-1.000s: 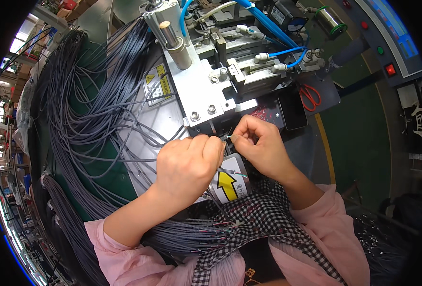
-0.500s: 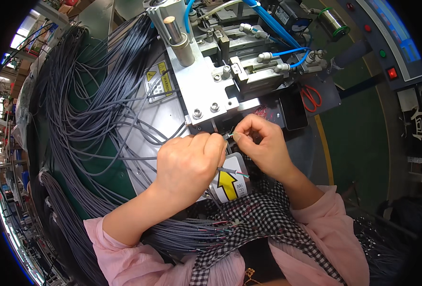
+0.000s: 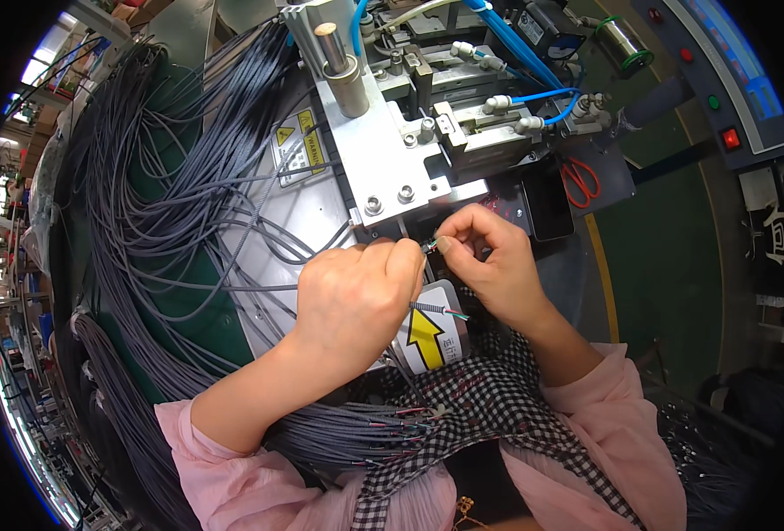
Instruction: The recorder processes bundles of electrical cables using an industrial machine and secures them with rubber bands.
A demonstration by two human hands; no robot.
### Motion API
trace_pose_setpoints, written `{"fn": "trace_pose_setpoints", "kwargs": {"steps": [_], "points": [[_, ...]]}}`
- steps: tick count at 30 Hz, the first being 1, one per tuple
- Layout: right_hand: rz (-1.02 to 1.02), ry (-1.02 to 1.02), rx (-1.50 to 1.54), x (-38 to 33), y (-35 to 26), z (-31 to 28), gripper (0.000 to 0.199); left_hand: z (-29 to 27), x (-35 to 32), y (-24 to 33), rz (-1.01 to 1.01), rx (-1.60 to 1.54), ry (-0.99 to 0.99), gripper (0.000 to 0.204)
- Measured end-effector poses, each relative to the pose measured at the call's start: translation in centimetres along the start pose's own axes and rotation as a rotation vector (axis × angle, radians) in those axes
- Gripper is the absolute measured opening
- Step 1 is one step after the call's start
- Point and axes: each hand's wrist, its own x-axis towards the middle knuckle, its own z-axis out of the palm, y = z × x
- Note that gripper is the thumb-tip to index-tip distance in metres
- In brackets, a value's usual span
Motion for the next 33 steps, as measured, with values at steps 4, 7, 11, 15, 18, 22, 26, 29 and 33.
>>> {"fn": "trace_pose_setpoints", "kwargs": {"steps": [4, 7, 11, 15, 18, 22, 26, 29, 33], "points": [[-0.067, 0.019, -0.046, -0.1, 0.0, 0.0, 0.005, 0.1, 0.0, -0.2, 0.010, -0.002, -0.008, 0.024], [-0.052, -0.020, -0.076, 0.1, -0.2, -0.4, 0.006, 0.2, 0.0, -0.4, 0.018, -0.006, -0.010, 0.024], [0.130, -0.128, -0.025, 0.8, -0.2, -0.9, 0.007, 0.1, 0.0, -0.5, 0.025, -0.014, -0.027, 0.021], [0.317, -0.181, 0.140, 1.0, -0.4, -0.9, 0.008, -0.5, -0.5, -1.2, 0.065, -0.045, -0.074, 0.013], [0.389, -0.181, 0.189, 1.1, -0.5, -0.8, 0.008, -1.6, -1.6, -2.7, 0.127, -0.113, -0.101, 0.018], [0.346, -0.183, 0.163, 0.8, -0.4, -0.6, 0.007, -2.9, -3.9, -4.3, 0.223, 0.036, -0.149, 0.034], [0.236, -0.128, 0.071, 0.2, -0.2, -0.6, 0.007, -2.6, -4.4, -4.0, 0.163, 0.049, -0.117, 0.036], [-0.056, 0.104, -0.127, -0.9, -0.6, -0.3, 0.009, -1.5, -3.1, -4.2, 0.184, 0.256, 0.110, 0.031], [-0.782, -0.123, -0.438, -2.1, -3.4, -0.2, 0.016, -2.2, -2.8, -3.1, 0.037, 0.148, -0.008, 0.026]]}}
